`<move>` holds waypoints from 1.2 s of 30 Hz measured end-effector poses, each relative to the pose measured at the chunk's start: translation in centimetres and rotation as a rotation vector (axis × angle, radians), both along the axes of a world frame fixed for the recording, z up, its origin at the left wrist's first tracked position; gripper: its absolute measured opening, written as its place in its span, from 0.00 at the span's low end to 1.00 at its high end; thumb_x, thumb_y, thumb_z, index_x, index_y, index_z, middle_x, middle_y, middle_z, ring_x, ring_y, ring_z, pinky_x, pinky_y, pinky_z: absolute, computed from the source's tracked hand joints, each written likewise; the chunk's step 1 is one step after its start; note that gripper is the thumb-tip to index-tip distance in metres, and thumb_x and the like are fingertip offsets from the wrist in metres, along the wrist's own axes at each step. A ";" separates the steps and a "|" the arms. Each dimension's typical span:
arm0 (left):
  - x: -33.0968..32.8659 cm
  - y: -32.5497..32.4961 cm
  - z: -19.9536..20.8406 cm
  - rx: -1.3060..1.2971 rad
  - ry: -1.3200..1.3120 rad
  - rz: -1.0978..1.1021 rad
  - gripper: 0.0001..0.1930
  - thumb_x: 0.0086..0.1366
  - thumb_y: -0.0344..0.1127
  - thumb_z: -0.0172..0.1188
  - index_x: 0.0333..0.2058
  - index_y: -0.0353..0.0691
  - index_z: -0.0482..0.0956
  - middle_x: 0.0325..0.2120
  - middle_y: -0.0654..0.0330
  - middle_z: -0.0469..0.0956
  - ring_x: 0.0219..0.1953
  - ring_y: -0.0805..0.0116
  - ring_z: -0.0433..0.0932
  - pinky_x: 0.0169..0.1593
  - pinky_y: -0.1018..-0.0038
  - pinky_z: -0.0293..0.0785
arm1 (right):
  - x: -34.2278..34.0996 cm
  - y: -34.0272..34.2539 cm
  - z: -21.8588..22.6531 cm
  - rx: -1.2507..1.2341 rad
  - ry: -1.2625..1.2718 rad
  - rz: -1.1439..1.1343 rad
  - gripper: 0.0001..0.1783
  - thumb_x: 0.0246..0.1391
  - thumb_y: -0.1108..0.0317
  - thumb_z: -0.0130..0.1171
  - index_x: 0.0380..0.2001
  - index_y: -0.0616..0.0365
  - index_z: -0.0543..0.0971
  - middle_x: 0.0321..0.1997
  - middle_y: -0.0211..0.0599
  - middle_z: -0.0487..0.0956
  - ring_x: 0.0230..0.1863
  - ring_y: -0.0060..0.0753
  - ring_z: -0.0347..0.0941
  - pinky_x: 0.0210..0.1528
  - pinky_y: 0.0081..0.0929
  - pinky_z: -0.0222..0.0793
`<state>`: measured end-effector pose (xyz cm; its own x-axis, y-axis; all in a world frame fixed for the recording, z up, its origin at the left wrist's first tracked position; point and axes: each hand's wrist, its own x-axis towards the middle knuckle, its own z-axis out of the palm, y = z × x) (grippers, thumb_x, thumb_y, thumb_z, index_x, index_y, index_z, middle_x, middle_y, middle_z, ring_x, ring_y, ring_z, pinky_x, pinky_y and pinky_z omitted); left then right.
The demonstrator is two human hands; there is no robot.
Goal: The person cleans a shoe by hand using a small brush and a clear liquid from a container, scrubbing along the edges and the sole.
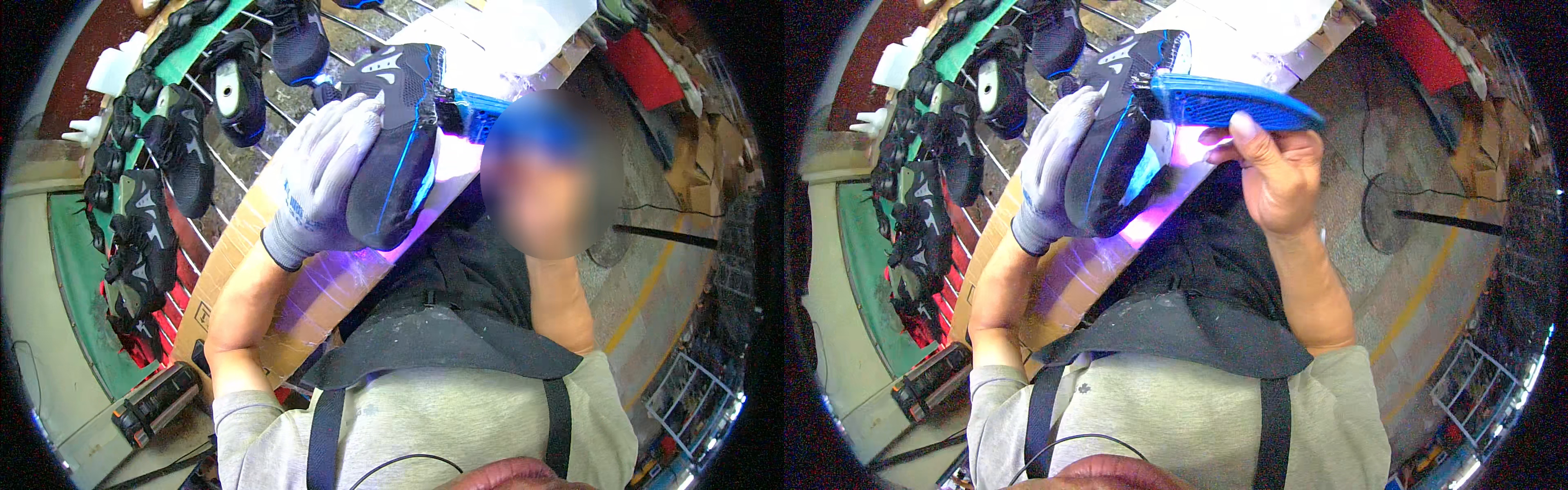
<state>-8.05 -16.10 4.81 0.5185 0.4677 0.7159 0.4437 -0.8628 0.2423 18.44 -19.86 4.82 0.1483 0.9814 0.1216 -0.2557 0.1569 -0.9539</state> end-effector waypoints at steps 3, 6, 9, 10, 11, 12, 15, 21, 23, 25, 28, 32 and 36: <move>-0.1 -0.3 1.0 -0.023 0.009 0.000 0.40 0.47 0.41 0.73 0.58 0.28 0.71 0.54 0.39 0.76 0.56 0.39 0.78 0.60 0.51 0.72 | -0.9 -1.8 -0.4 0.093 -0.199 0.025 0.09 0.56 0.77 0.65 0.40 0.69 0.81 0.36 0.44 0.83 0.35 0.34 0.82 0.38 0.27 0.79; -0.5 -0.8 1.3 -0.041 0.028 -0.005 0.42 0.46 0.41 0.74 0.60 0.29 0.70 0.55 0.39 0.76 0.57 0.39 0.77 0.59 0.51 0.73 | -0.4 -3.2 -0.3 0.254 -0.432 0.096 0.09 0.57 0.78 0.64 0.41 0.69 0.81 0.37 0.44 0.83 0.36 0.33 0.82 0.39 0.27 0.78; -0.8 -1.2 2.2 -0.072 0.066 -0.012 0.43 0.45 0.41 0.74 0.60 0.29 0.70 0.56 0.38 0.74 0.58 0.38 0.76 0.61 0.50 0.71 | 1.2 -3.1 1.4 0.260 -0.564 0.142 0.10 0.57 0.78 0.64 0.42 0.70 0.80 0.37 0.44 0.83 0.35 0.32 0.82 0.39 0.26 0.79; -0.8 -1.1 2.4 -0.080 0.084 -0.019 0.43 0.46 0.41 0.73 0.60 0.29 0.69 0.56 0.38 0.74 0.58 0.38 0.75 0.61 0.50 0.71 | 1.7 -2.8 2.0 0.183 -0.501 0.155 0.09 0.57 0.77 0.64 0.41 0.70 0.81 0.36 0.44 0.83 0.34 0.32 0.82 0.37 0.26 0.79; -0.8 -1.1 2.7 -0.089 0.101 -0.025 0.43 0.46 0.41 0.73 0.60 0.29 0.69 0.57 0.38 0.74 0.59 0.38 0.75 0.62 0.49 0.70 | 2.0 -2.6 2.6 0.108 -0.434 0.163 0.08 0.58 0.77 0.64 0.40 0.70 0.81 0.35 0.44 0.84 0.33 0.32 0.82 0.36 0.26 0.79; -0.9 -1.1 3.1 -0.098 0.119 -0.031 0.43 0.46 0.41 0.73 0.60 0.29 0.69 0.57 0.38 0.74 0.59 0.38 0.75 0.62 0.49 0.70 | 2.3 -1.9 2.8 -0.004 -0.251 0.175 0.08 0.58 0.76 0.65 0.39 0.69 0.82 0.34 0.44 0.84 0.31 0.31 0.82 0.34 0.26 0.79; -0.8 -1.0 3.8 -0.094 0.185 -0.050 0.43 0.46 0.41 0.73 0.60 0.29 0.70 0.56 0.39 0.75 0.59 0.39 0.75 0.63 0.49 0.69 | 2.1 -0.2 3.3 -0.084 -0.037 0.134 0.07 0.58 0.74 0.65 0.36 0.69 0.83 0.31 0.44 0.85 0.29 0.30 0.82 0.32 0.25 0.80; -0.9 -1.1 4.5 -0.084 0.235 -0.025 0.40 0.46 0.41 0.72 0.58 0.29 0.73 0.54 0.41 0.76 0.58 0.41 0.76 0.63 0.50 0.69 | 2.3 -0.8 5.1 0.048 -0.094 0.222 0.09 0.55 0.75 0.68 0.38 0.69 0.82 0.31 0.43 0.84 0.29 0.30 0.81 0.34 0.26 0.80; -1.0 -0.7 4.1 -0.050 0.213 -0.034 0.39 0.46 0.42 0.72 0.57 0.29 0.73 0.53 0.41 0.77 0.56 0.42 0.77 0.61 0.50 0.71 | 2.2 -1.1 5.6 0.074 -0.112 0.234 0.11 0.53 0.76 0.69 0.39 0.70 0.82 0.33 0.43 0.83 0.31 0.29 0.80 0.36 0.24 0.77; -0.7 -0.9 5.0 -0.089 0.216 -0.038 0.39 0.45 0.41 0.72 0.57 0.29 0.73 0.53 0.42 0.77 0.56 0.41 0.77 0.61 0.50 0.71 | 2.6 -0.8 6.2 0.213 -0.256 0.288 0.12 0.52 0.76 0.70 0.39 0.70 0.82 0.34 0.43 0.83 0.33 0.29 0.79 0.38 0.25 0.75; -0.8 -0.5 5.3 -0.083 0.204 -0.065 0.41 0.45 0.42 0.74 0.58 0.30 0.73 0.51 0.42 0.77 0.54 0.41 0.78 0.60 0.51 0.72 | 2.8 -0.4 6.8 0.467 -0.473 0.325 0.13 0.49 0.76 0.71 0.38 0.70 0.82 0.35 0.44 0.83 0.35 0.35 0.79 0.40 0.29 0.73; -0.9 -0.4 5.9 -0.103 0.182 -0.083 0.43 0.44 0.44 0.76 0.58 0.31 0.71 0.50 0.43 0.77 0.52 0.41 0.78 0.59 0.51 0.73 | 2.0 -1.5 8.8 0.572 -0.673 0.281 0.13 0.50 0.72 0.72 0.37 0.66 0.82 0.33 0.46 0.83 0.34 0.42 0.81 0.37 0.33 0.77; -0.7 -0.3 6.7 -0.094 0.147 -0.090 0.44 0.44 0.46 0.76 0.58 0.32 0.71 0.49 0.44 0.78 0.51 0.41 0.79 0.57 0.52 0.74 | 1.3 -2.9 9.9 0.674 -0.811 0.222 0.12 0.53 0.68 0.70 0.38 0.62 0.81 0.33 0.47 0.84 0.32 0.42 0.83 0.32 0.31 0.78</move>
